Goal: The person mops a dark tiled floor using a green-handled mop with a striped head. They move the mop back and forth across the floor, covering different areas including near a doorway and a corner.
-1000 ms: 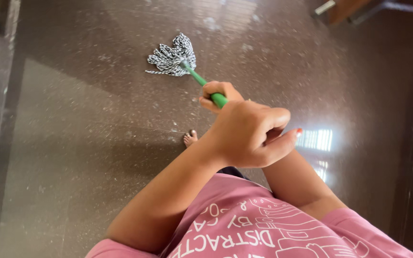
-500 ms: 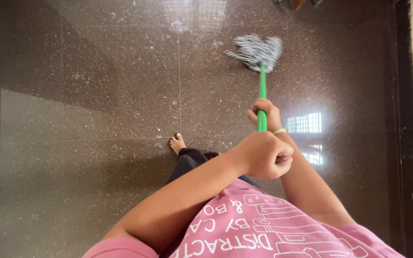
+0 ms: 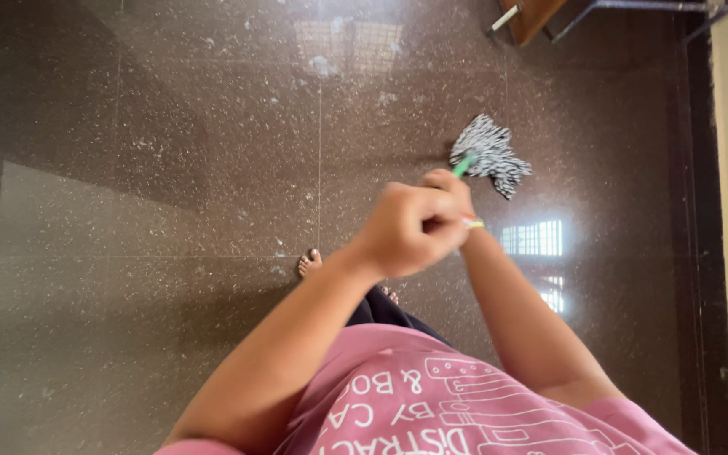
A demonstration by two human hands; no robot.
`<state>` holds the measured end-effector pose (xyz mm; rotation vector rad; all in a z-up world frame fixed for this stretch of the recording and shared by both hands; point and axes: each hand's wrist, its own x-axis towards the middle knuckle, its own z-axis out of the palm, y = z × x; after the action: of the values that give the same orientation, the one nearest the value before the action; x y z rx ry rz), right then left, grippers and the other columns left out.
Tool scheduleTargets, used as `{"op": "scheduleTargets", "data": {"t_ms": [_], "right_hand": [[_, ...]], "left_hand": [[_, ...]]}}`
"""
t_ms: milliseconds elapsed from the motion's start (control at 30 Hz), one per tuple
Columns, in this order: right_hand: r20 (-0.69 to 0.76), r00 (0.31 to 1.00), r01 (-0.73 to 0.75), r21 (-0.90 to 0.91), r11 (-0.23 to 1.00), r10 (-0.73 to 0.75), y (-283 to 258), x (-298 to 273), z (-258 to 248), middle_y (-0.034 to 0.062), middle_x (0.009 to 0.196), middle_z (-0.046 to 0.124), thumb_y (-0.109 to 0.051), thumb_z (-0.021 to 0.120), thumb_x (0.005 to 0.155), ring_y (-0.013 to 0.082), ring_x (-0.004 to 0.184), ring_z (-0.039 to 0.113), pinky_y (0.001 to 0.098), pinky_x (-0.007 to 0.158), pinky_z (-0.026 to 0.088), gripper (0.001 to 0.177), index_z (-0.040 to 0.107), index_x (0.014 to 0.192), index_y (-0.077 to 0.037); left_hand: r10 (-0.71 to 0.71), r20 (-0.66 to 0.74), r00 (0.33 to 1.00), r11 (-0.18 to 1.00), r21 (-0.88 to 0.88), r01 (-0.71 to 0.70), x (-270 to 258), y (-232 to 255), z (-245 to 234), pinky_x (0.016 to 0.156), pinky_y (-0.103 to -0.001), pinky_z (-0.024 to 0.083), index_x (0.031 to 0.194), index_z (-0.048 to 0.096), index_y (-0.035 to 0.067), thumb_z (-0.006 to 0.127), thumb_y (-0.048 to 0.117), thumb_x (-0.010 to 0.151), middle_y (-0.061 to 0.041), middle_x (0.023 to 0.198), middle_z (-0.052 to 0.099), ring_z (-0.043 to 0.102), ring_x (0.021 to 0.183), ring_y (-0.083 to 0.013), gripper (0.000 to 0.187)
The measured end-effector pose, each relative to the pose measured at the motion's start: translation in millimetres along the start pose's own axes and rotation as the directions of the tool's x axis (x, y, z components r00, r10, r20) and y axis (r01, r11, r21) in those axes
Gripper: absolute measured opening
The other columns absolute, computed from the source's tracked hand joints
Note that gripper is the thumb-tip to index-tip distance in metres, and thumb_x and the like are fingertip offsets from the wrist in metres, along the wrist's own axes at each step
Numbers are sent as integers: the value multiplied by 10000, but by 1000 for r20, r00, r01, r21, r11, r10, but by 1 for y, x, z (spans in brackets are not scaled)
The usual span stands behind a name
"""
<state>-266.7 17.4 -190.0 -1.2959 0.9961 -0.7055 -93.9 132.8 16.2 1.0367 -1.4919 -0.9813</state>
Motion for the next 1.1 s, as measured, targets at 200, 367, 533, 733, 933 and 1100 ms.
{"op": "scheduleTargets", "data": {"t_ms": [200,367,533,733,933,1100], "right_hand": [[290,907,417,-538,733,-304,-38,40,124,120,877,640,-126,726,724,285,859,656,378,762,503,178,666,868,-38],[468,804,545,-334,769,-367,-71,50,223,142,864,670,-175,792,736,309,860,683,388,787,529,251,638,874,-32],[590,764,443,-184,878,-261,-82,50,298,124,849,701,-198,788,738,288,835,728,373,763,560,276,634,899,-34],[732,637,507,-159,847,-244,-85,48,336,137,855,684,-213,786,662,318,823,701,381,746,538,331,622,895,-44],[702,657,539,-182,822,-275,-101,50,311,121,902,658,-212,748,763,278,843,665,373,751,525,306,610,980,-46],[567,718,579,-163,799,-404,-117,33,254,107,941,637,-210,716,847,244,859,636,367,756,515,286,600,1050,-47]], "left_hand": [[-140,-271,952,978,112,175,-36,45,-97,474,-270,323,741,676,36,725,139,905,33,569,517,429,556,-13,200],[-112,-526,843,952,186,243,-69,82,-142,484,-259,258,715,605,5,693,127,982,45,570,452,374,561,-11,307],[-40,-610,791,882,350,315,-91,105,-165,488,-258,252,696,534,1,704,130,996,14,558,401,342,572,-18,368],[-9,-602,798,834,435,338,-102,117,-175,468,-260,261,668,526,13,729,126,957,18,542,424,352,540,-24,371],[10,-466,885,936,315,155,-75,114,-167,459,-233,433,871,695,23,687,120,937,8,626,662,619,568,4,118],[226,-239,944,889,446,-100,-42,103,-144,530,-286,372,767,662,39,701,121,947,-56,613,579,507,547,-136,201]]}}
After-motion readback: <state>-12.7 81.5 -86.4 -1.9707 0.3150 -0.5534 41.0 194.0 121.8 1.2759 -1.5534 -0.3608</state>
